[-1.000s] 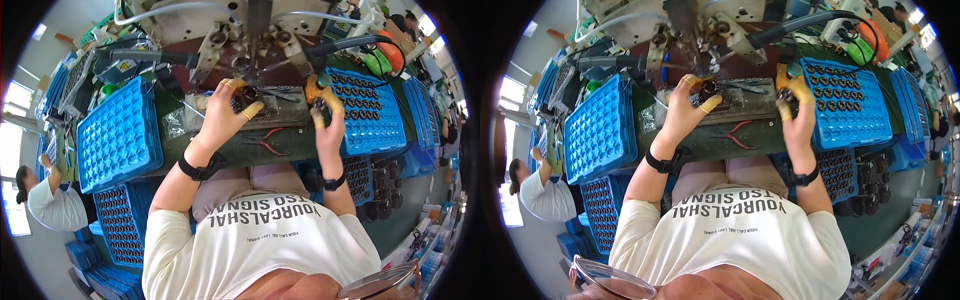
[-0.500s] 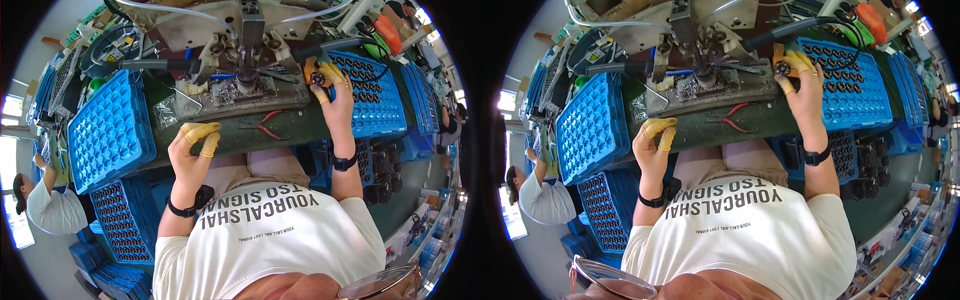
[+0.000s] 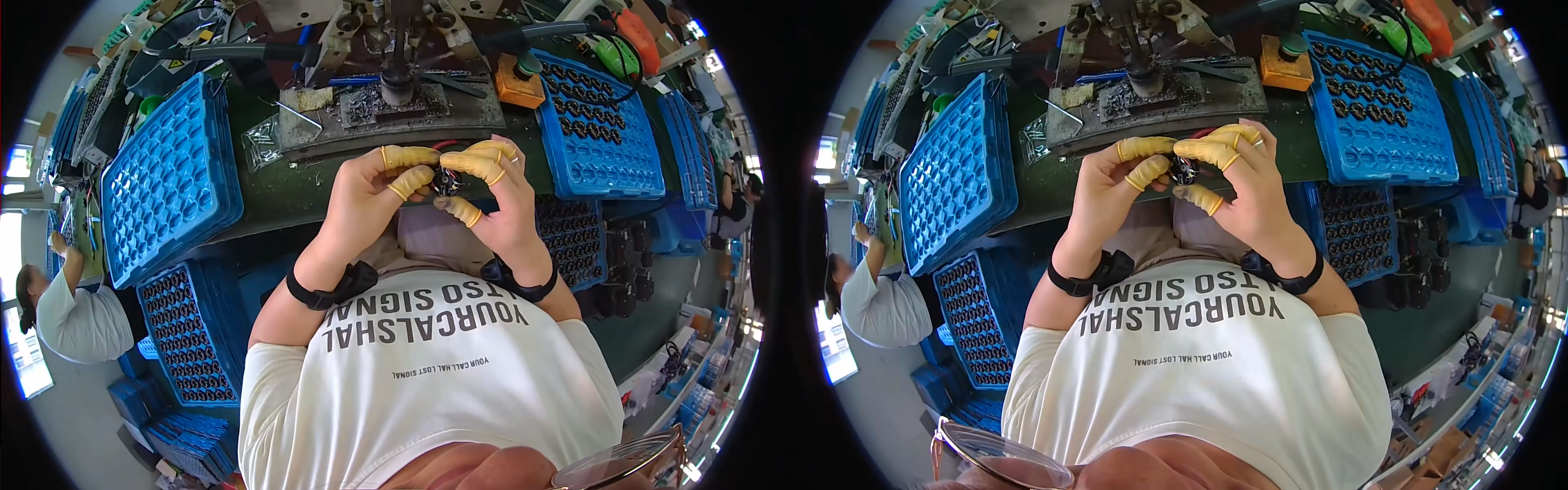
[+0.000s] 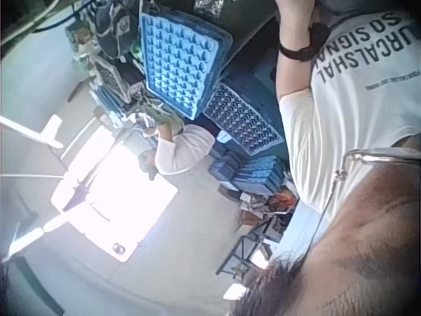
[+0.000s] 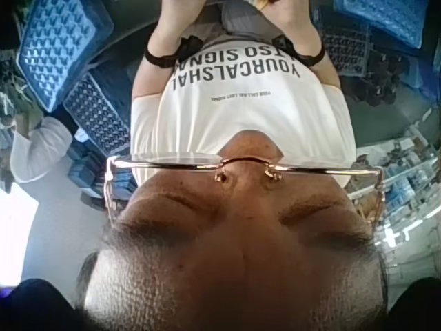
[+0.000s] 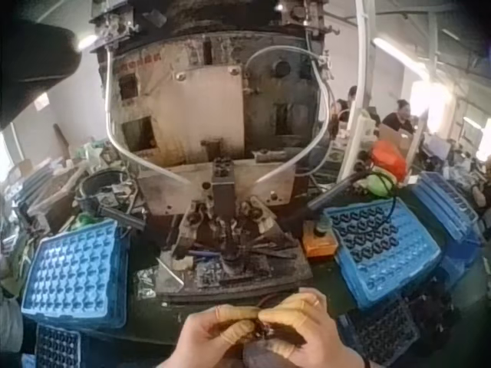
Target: Manually assemble and process small electronic components using an industrial machine and hand tools.
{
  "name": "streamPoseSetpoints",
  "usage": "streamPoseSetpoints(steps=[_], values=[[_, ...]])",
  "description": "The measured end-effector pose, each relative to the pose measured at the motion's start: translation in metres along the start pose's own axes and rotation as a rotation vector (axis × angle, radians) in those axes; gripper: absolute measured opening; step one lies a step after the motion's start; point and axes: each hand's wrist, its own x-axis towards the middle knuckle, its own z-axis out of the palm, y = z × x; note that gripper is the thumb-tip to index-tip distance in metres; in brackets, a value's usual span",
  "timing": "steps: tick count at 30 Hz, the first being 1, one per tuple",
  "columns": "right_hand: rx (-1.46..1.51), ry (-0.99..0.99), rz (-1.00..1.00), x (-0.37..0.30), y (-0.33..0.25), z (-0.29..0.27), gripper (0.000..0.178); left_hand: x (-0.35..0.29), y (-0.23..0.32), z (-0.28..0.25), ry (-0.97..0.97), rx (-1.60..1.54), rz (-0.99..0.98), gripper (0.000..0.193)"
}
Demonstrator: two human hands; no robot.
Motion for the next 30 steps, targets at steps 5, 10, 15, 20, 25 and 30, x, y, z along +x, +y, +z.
streamPoseSetpoints(steps=[5, 10, 15, 20, 25, 30], values=[[0.135, -0.005, 0.104, -0.005, 0.001, 0.003, 0.047, -0.003, 0.004, -0.008, -0.034, -0.065, -0.064, 0.024], [0.628, -0.106, 0.426, -0.011, -0.001, 0.006, 0.046, -0.007, 0.004, -0.008, -0.038, -0.111, -0.073, 0.022], [0.674, -0.178, 0.477, -0.014, 0.0, 0.003, 0.049, -0.011, 0.003, -0.006, -0.018, -0.093, -0.049, 0.02], [0.757, -0.157, 0.533, -0.017, 0.001, 0.005, 0.048, -0.01, -0.002, -0.004, -0.01, -0.109, -0.041, 0.02], [0.481, -0.18, 0.352, -0.012, 0.005, -0.012, 0.044, -0.004, 0.004, 0.0, -0.008, -0.003, -0.059, 0.018], [0.435, -0.337, 0.573, -0.026, 0.043, -0.092, 0.038, -0.032, 0.01, -0.061, 0.451, 0.483, 0.202, 0.017]])
